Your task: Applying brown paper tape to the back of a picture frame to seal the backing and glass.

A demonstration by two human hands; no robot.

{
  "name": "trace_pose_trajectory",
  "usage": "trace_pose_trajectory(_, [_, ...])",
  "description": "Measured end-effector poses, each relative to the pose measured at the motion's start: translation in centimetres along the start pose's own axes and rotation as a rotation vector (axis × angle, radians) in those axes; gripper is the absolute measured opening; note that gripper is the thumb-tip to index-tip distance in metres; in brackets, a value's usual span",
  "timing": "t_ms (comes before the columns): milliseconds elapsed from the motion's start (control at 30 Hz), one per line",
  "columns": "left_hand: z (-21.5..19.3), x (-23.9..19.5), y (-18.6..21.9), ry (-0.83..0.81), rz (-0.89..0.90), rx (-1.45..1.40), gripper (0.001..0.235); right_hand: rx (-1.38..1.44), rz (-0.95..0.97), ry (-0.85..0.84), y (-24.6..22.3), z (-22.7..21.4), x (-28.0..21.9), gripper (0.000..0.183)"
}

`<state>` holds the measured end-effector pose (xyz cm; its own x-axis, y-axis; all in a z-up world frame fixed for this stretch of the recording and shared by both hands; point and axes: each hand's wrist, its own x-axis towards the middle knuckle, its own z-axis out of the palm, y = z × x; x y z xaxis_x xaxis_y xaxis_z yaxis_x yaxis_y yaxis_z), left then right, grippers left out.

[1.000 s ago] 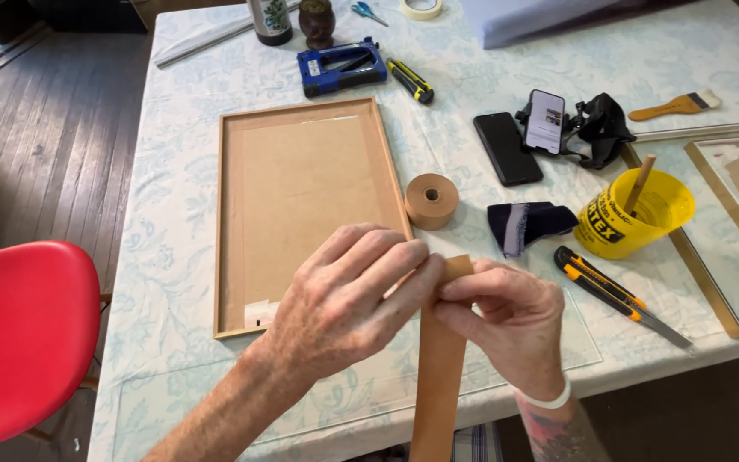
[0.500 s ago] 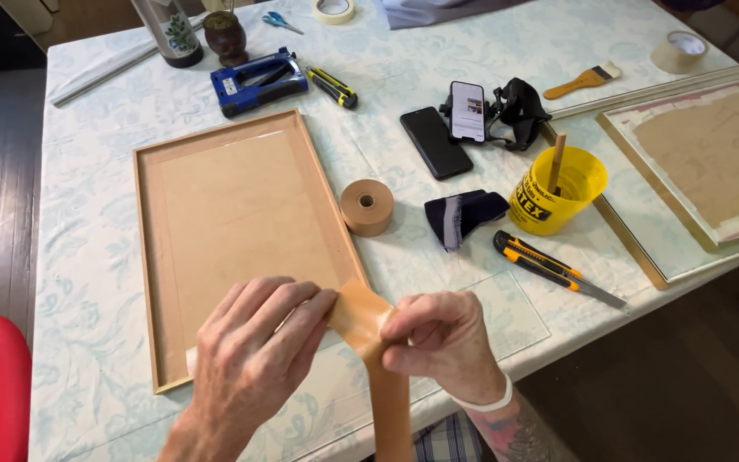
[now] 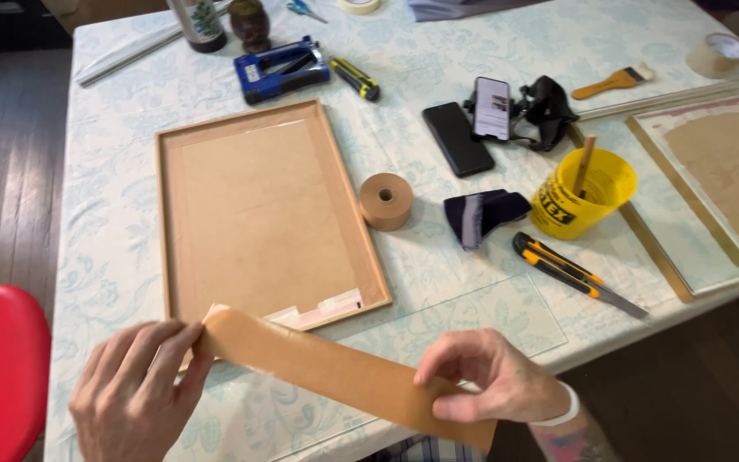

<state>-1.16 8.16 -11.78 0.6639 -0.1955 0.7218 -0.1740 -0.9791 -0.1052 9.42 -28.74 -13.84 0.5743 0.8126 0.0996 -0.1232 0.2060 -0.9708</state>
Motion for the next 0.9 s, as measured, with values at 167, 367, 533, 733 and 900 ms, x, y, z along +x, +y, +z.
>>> trace_pose_trajectory(167, [-2.7,-4.7,0.0,-0.105,-0.020,0.014,0.006,-0.262,0.449,0.294,3.3,-2.6,-0.1,0.041])
trace_pose_trajectory(367, [-2.7,-10.4,0.3,-0.361,-0.026,-0.040,0.007,-0.698,0.452,0.408,3.7,0.1,2.0,0.024])
trace_pose_trajectory(533, [-3.6,-7.6,4.0,-0.370,-0.274,-0.306,0.026,-0.827,0.337,0.350,5.2,0.9,2.5,0.025])
trace_pose_trajectory(733, [3.1,1.0,11.0,-0.213,-0.305,-0.973,0.020,-0.944,0.067,0.333,5.8,1.5,2.5,0.023])
trace_pose_trajectory(900, [13.4,8.2,16.7,0.001,-0.352,-1.236,0.027,-0.863,0.130,0.490,10.7,-0.8,0.1,0.019])
